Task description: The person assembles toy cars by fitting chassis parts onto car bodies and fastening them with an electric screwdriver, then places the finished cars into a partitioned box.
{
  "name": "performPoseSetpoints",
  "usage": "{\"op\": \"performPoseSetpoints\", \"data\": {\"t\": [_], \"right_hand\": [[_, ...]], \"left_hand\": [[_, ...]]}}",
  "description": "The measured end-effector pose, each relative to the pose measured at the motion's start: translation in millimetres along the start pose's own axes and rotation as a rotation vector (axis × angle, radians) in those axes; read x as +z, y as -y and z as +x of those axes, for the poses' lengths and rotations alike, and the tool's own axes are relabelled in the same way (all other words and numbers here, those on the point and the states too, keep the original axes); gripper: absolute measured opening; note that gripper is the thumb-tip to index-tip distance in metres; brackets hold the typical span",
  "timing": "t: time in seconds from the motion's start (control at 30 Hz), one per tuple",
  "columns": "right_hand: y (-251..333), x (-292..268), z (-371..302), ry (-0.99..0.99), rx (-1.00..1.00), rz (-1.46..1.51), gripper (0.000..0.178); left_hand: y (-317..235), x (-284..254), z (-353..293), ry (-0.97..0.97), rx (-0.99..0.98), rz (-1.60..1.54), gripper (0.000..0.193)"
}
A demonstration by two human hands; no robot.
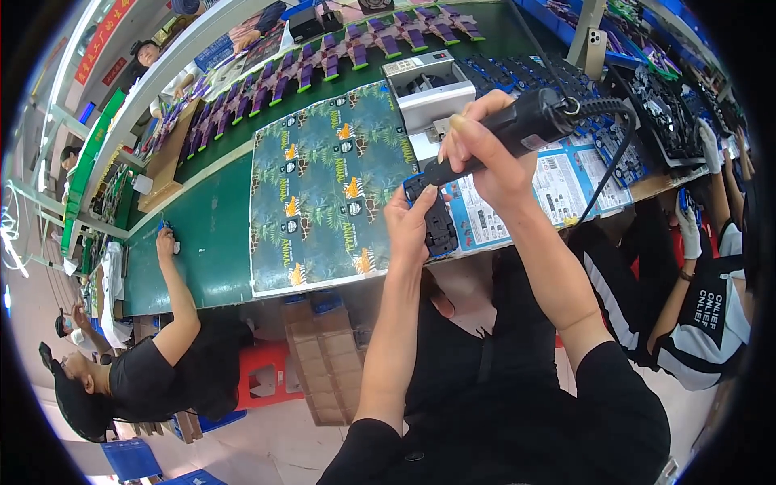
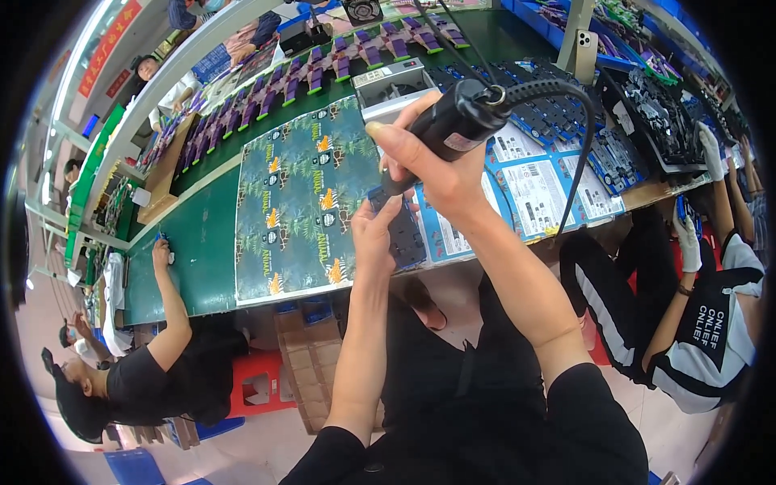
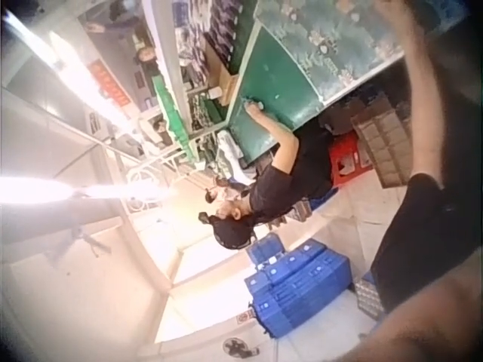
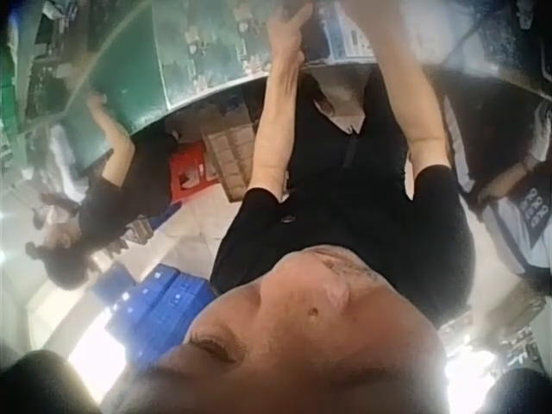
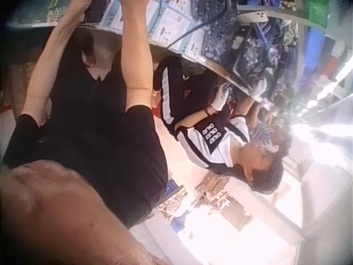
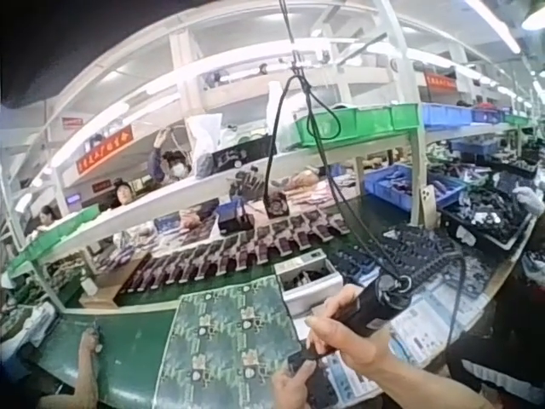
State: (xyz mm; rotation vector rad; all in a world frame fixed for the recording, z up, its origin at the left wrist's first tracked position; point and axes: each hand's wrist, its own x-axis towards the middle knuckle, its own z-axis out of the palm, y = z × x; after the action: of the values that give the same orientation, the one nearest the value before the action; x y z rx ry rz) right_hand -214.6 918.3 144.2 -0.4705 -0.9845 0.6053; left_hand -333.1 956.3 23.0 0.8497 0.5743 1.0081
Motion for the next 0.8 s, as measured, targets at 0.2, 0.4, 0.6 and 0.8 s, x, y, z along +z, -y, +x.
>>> {"op": "performPoseSetpoints", "data": {"t": [0.2, 0.4, 0.6, 0.8], "right_hand": [[-15, 1, -4, -0.011, 0.029, -0.117, 0.02], [-32, -6, -8, 0.182, -0.005, -0.259, 0.022], [-21, -3, -4, 0.364, 0.016, -0.317, 0.025], [-23, -5, -6, 0.344, -0.001, -0.323, 0.026]], "left_hand": [[-4, 2, 1, 0.02, -0.009, 0.078, 0.019], [-8, 6, -4, -0.054, 0.064, 0.103, 0.016], [2, 1, -3, -0.063, 0.086, 0.128, 0.019], [3, -1, -6, -0.066, 0.094, 0.103, 0.021]]}}
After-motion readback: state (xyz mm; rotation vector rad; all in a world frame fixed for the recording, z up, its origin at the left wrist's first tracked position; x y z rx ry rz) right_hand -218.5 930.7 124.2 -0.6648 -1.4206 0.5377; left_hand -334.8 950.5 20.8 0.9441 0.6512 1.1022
